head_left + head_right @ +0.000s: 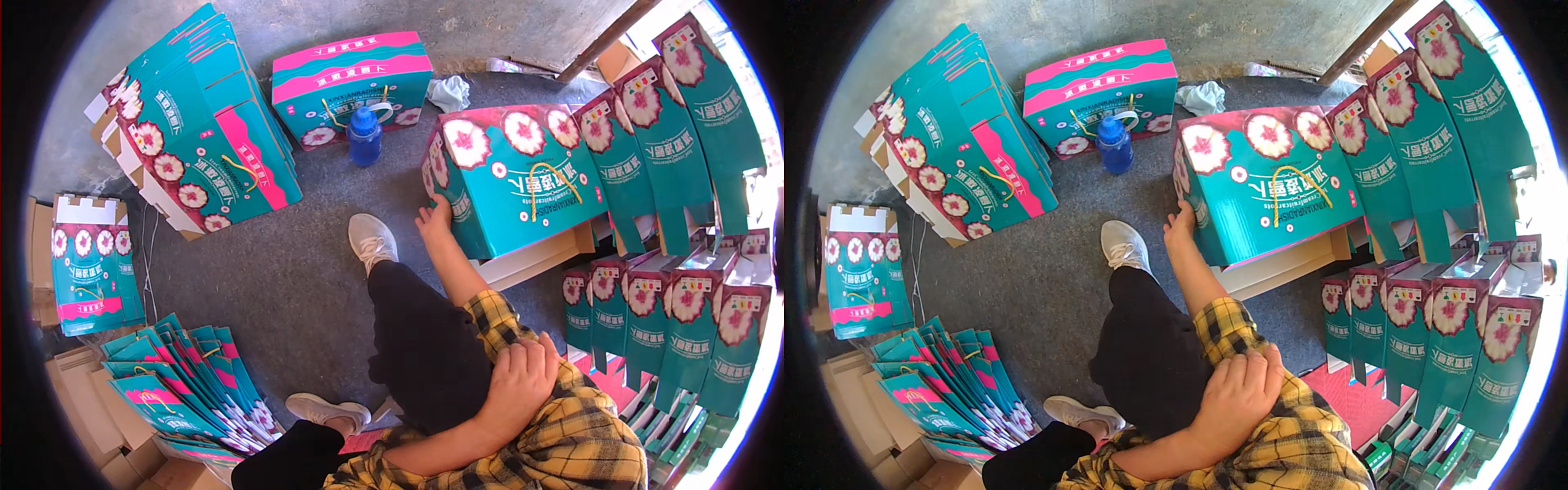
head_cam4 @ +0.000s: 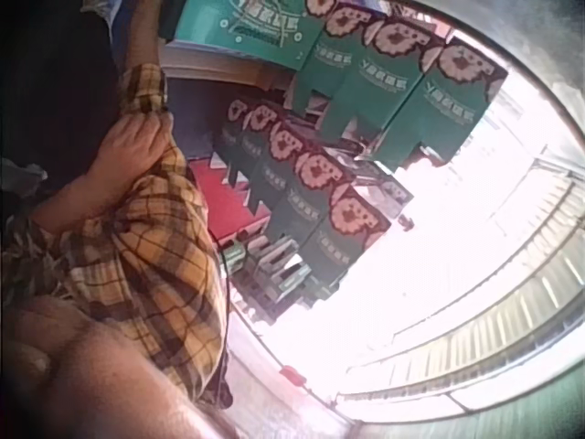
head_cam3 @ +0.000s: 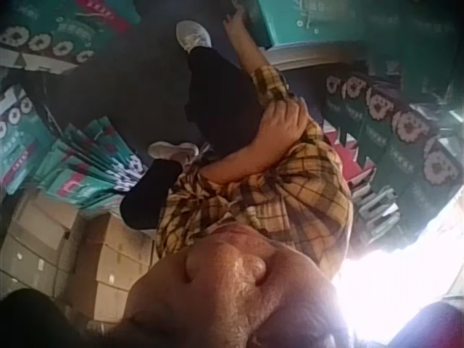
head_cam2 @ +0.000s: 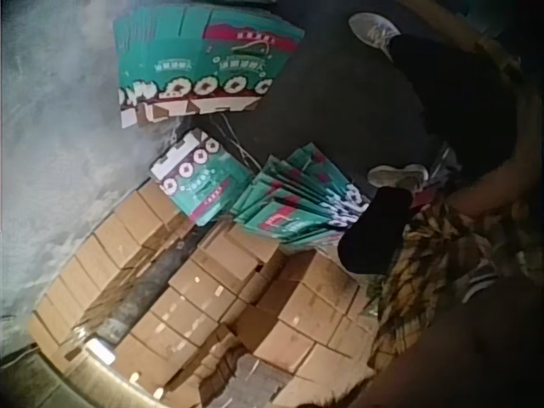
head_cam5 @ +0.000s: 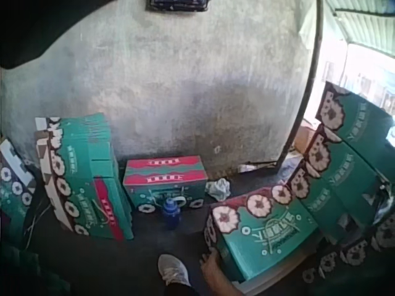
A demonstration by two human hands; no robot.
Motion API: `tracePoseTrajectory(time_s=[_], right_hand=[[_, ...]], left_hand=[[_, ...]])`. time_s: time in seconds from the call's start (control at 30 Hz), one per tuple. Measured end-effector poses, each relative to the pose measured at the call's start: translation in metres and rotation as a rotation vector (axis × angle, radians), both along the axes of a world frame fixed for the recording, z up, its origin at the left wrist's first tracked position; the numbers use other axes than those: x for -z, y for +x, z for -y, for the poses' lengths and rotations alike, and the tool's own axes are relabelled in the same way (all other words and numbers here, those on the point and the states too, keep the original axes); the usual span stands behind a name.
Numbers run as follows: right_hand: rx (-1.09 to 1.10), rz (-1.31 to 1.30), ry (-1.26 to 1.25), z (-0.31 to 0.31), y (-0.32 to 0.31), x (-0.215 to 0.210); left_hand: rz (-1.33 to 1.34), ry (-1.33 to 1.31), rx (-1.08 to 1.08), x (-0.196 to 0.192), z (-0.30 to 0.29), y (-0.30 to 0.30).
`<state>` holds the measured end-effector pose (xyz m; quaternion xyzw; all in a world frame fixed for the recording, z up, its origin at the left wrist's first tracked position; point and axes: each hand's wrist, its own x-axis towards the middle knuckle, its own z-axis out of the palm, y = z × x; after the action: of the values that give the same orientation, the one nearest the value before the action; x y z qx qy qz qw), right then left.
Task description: Assembling and folding cardboard gift boxes from flat sheets.
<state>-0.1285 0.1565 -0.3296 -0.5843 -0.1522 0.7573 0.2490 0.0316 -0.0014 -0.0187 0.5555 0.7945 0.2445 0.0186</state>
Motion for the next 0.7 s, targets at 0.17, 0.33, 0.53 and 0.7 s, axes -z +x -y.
tracePoseTrajectory(time_s=[0.17,0.33,0.53,0.7], right_hand=[[-0.017,0.03,-0.031,-0.051,0.025,0.008],[-0.119,0.029,-0.067,-0.124,0.041,0.008],[-0.125,0.093,-0.125,-0.168,0.054,0.007],[-0.101,0.105,-0.132,-0.191,0.06,0.013]], left_hand=[[0.011,-0.007,0.043,0.003,-0.017,0.008],[0.042,-0.025,0.066,0.004,-0.025,0.012],[0.106,-0.002,0.014,0.011,-0.031,0.015],[0.136,0.024,0.015,0.011,-0.037,0.015]])
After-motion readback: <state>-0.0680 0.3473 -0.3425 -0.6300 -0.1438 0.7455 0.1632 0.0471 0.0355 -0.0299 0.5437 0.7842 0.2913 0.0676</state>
